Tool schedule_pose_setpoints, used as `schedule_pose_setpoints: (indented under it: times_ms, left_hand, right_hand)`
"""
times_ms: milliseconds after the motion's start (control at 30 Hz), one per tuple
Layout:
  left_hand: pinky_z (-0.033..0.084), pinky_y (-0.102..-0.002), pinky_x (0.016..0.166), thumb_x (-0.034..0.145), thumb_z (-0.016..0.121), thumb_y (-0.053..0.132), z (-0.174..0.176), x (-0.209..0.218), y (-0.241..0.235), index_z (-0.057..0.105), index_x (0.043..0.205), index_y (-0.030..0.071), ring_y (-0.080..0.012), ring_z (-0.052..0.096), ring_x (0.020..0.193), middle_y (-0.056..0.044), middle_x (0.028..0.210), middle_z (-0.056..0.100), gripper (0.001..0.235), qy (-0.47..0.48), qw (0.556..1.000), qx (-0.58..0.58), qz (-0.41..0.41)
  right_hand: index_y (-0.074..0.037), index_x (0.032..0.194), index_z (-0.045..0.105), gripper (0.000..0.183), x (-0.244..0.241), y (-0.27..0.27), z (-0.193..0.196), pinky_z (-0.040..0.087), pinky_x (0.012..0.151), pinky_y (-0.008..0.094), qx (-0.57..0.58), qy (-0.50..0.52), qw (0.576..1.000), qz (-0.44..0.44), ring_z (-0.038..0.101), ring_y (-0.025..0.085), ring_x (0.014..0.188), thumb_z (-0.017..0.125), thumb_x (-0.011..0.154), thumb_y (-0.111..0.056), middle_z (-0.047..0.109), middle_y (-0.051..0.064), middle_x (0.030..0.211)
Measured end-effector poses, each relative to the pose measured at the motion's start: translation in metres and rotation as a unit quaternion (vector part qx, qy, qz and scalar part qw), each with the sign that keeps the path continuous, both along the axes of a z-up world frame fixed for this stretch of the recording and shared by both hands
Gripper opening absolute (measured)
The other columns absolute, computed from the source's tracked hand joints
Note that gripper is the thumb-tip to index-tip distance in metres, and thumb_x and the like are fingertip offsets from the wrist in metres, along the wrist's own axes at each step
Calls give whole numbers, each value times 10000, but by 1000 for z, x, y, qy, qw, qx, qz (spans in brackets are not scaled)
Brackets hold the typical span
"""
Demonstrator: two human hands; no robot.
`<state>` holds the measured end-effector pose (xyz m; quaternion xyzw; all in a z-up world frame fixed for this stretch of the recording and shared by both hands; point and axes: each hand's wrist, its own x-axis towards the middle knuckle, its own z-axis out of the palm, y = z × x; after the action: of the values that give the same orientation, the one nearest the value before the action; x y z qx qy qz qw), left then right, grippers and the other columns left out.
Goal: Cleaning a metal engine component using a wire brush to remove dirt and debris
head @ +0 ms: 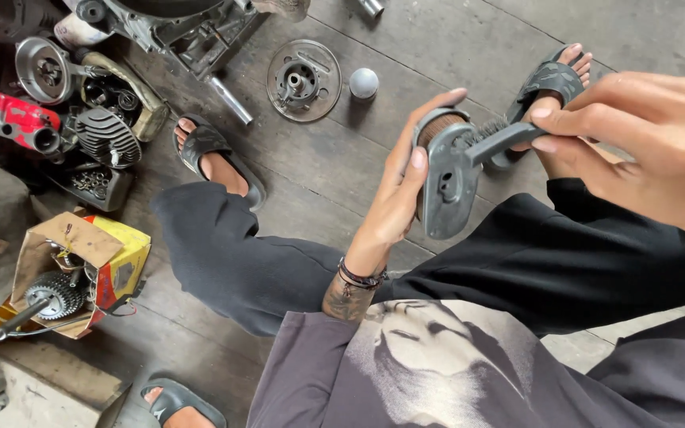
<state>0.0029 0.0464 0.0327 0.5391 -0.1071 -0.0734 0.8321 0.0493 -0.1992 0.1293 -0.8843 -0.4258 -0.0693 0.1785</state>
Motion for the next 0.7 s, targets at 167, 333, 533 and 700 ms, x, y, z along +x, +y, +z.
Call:
schedule_pose_setpoints:
  times_ms: [167, 333, 533, 700]
  left_hand:
    - [415, -322, 1261, 1089, 404, 663, 4, 0, 0, 427, 1567, 97, -115, 551, 1345, -28, 1586, 494, 741, 14, 1000, 17, 3]
    - [379, -346, 1294, 1066, 396, 700, 6, 0, 5, 414, 1572, 98, -131, 522, 1393, -41, 1597, 474, 787, 32, 999, 24, -7]
    - [405, -365, 1273, 1085, 413, 654, 10, 0, 6, 344, 1624, 127, -166, 554, 1354, -58, 1489, 549, 756, 10, 996, 71, -54]
    - [395, -343, 1246, 1097, 420, 658, 1, 5, 10, 379, 1610, 117, -125, 547, 1290, -2, 1368, 568, 746, -20, 994, 62, -87]
  right_hand:
    - [-231, 1022, 758, 166, -3, 8, -3, 533, 677, 302, -110, -37, 991, 70, 705, 142, 872, 629, 1046, -333, 732, -101, 1009]
    - [-75, 1123, 811, 105, -2, 0, -2, 494, 712, 402, -31, -21, 999, -19, 713, 265, 871, 788, 1110, -177, 749, 68, 975]
    - [-213, 1074, 732, 14, -1, 7, -5, 385, 1099, 393, -101, -87, 990, 44, 712, 172, 1028, 721, 1079, -221, 734, -42, 1033]
    - [-175, 1120, 791, 25, 4, -2, 6, 429, 1111, 515, -44, -74, 996, -6, 684, 259, 878, 797, 1120, -199, 780, 14, 1076]
